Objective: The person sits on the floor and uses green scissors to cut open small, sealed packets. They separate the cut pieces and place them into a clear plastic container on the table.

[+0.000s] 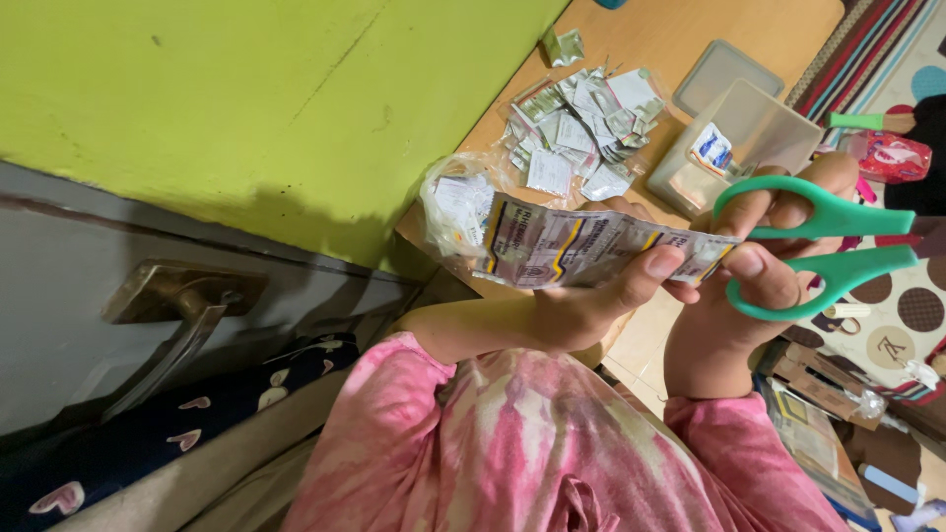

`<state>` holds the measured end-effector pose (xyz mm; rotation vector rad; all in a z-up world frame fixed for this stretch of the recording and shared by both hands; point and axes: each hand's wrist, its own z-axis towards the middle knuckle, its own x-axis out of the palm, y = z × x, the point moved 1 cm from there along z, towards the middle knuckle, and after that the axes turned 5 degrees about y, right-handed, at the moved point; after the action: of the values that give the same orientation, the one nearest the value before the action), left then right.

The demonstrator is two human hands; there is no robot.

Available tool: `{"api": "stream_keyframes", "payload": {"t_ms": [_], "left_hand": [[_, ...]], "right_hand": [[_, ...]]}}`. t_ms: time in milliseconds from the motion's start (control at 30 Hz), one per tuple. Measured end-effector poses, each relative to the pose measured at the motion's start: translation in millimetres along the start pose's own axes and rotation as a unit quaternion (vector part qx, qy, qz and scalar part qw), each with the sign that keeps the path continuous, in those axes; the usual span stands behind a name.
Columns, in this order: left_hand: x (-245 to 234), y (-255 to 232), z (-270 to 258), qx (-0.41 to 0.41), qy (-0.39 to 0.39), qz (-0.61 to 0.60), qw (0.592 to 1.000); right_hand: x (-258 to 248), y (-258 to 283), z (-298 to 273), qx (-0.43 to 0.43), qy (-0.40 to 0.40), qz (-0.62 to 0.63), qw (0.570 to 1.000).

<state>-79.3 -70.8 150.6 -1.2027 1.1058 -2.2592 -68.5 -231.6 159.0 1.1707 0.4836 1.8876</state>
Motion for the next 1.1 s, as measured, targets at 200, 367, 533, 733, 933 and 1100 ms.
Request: {"api": "stream_keyframes", "payload": {"t_ms": [200,367,533,733,933,1100], "left_hand": [[-2.4,4.2,0.8,-0.050,0.013,0.029,0.998],[-4.8,25.2,1.1,0.040,-0.030,-0.010,0.999],[-25.8,37.9,4.0,0.201,-0.124,0.158,0.959],[-28.5,-8.1,5.7,0.230,-0.150,0.121,0.954],[-25.7,-26.9,0.9,0.193,-0.116,0.116,0.967],[-31.0,-18.7,7.4,0.234,-0.174,0.159,0.943]], "right_hand": [[4.0,0.6,4.7,0.013,0.008,0.045,0.999],[-2.1,-3.3,2.5,0.004,-0.015,0.033,0.999],[-15.4,-8.2,3.0,-0.019,-0.040,-0.016,0.999],[-22.0,-13.0,0.6,-0.010,-0.031,-0.066,0.997],[-22.9,-16.5,-10.4,0.022,-0.052,-0.051,0.997],[-26.8,-30.6,-12.7,0.018,0.003,-0.080,0.997]]}}
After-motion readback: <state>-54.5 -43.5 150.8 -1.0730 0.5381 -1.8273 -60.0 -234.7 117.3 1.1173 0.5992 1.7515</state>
